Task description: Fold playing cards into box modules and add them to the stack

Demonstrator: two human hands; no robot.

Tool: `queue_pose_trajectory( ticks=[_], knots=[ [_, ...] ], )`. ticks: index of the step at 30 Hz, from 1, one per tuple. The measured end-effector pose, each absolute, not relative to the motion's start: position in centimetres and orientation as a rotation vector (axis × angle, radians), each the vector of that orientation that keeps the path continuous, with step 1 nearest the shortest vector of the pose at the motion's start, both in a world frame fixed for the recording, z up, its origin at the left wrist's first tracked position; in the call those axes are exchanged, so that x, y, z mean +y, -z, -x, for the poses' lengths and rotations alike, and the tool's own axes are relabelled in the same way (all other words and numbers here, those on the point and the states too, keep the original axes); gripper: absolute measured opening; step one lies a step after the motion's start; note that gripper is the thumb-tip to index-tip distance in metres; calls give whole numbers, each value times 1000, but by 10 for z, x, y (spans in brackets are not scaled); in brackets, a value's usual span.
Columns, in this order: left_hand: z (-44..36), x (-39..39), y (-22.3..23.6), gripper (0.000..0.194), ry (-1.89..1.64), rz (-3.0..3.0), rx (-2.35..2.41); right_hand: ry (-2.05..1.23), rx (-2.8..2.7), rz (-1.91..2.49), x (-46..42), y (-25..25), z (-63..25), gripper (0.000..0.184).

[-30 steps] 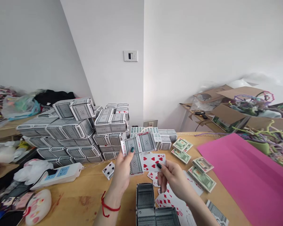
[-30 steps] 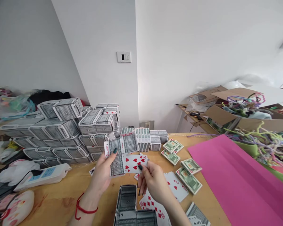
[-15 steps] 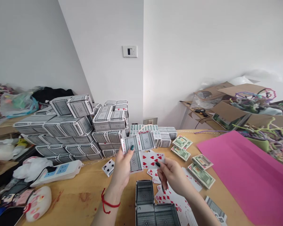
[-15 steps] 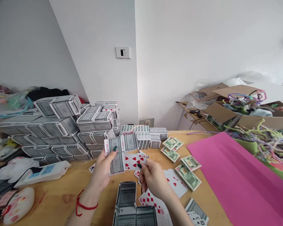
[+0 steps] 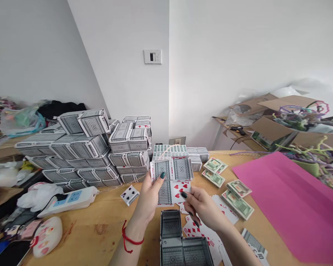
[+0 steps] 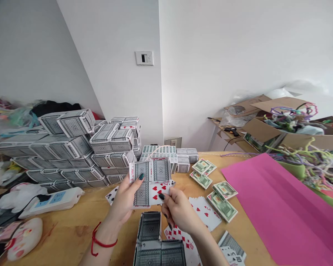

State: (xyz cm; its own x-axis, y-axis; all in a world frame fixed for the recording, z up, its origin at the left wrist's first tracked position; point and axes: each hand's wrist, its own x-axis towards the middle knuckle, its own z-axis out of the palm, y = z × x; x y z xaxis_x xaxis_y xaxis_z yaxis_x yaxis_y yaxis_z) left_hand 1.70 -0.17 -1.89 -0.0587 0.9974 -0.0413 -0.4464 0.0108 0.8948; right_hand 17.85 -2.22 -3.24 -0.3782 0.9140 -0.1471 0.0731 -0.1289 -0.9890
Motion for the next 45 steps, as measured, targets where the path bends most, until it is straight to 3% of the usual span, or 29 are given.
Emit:
queue_pose_trajectory(
  ticks=[11,19,29,45],
  knots=[
    [-20,-3,17,47,-1450,-815,926,-1567,-1495,1190,-26,33,-172,40],
    [2,-6,-2,31,-1041,-801,709,-1583,-1360,1070,-17,28,-192,32],
    [15,-9,-7,29,-877,-843,687,-1565,-1399,1059,-19,25,-193,30],
    [16,-10,-6,34,-907,-914,707,-1502,-1437,1150,-21,20,-198,35]
  ],
)
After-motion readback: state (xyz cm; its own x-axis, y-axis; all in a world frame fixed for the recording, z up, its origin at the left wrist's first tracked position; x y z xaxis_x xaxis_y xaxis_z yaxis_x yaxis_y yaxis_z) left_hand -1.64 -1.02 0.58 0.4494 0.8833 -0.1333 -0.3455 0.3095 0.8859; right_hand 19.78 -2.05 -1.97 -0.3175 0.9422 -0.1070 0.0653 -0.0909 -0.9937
